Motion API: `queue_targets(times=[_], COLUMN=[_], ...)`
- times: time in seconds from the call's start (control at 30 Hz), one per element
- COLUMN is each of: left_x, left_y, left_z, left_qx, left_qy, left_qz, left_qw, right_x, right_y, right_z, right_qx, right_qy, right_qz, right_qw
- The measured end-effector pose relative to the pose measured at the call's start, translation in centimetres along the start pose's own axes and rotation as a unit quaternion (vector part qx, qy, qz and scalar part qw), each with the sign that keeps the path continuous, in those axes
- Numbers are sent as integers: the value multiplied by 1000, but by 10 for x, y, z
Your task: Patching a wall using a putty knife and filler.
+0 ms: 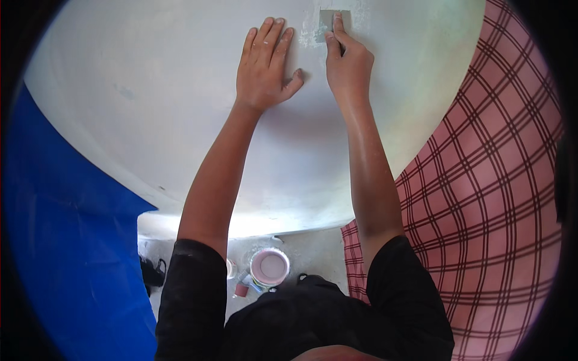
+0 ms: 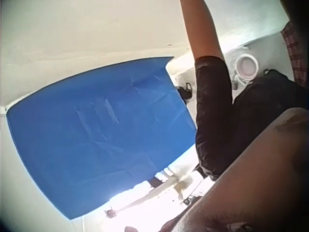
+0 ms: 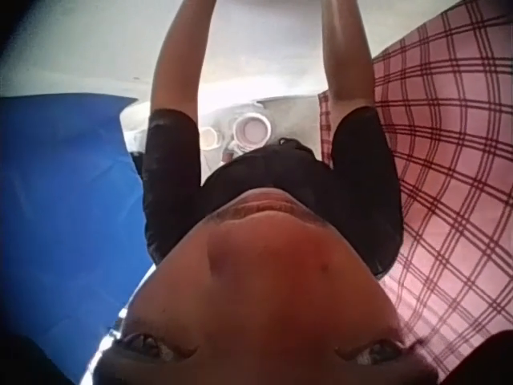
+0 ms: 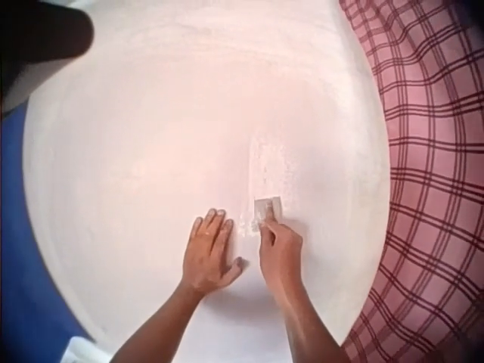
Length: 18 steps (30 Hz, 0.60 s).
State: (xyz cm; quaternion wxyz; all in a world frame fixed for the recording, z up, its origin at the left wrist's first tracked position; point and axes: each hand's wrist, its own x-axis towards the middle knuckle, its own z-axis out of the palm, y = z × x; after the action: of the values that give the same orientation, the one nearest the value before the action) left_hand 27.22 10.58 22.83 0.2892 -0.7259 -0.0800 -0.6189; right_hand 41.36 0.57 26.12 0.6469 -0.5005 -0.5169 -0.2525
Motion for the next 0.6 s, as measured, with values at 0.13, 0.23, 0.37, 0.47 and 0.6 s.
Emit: queue_targets(times=[0.13,0.23,0.37,0.47,0.6], left_x=[6,9,16,17,24], left_y=[7,15,27,36,40], left_z=[-1,1,2,3,-4], left_qx=[-1,4,11,29,22], left_qy=[1,-9,-14,-9,5], left_qz=[5,2,8,5,17], left_qw=[1000,1000,1000,1000,1000], right_x=[-6,-12,-18,-32,-42], right_y=[-2,5,23,28,23], right_z=[-10,-19,-31,-40,-52], right_qx=[23,67,68,68,83], right_qy=[-28,-16,-17,-20,-29], right_qz=[32,31,14,8,7], right_qw=[999,997,997,997,996])
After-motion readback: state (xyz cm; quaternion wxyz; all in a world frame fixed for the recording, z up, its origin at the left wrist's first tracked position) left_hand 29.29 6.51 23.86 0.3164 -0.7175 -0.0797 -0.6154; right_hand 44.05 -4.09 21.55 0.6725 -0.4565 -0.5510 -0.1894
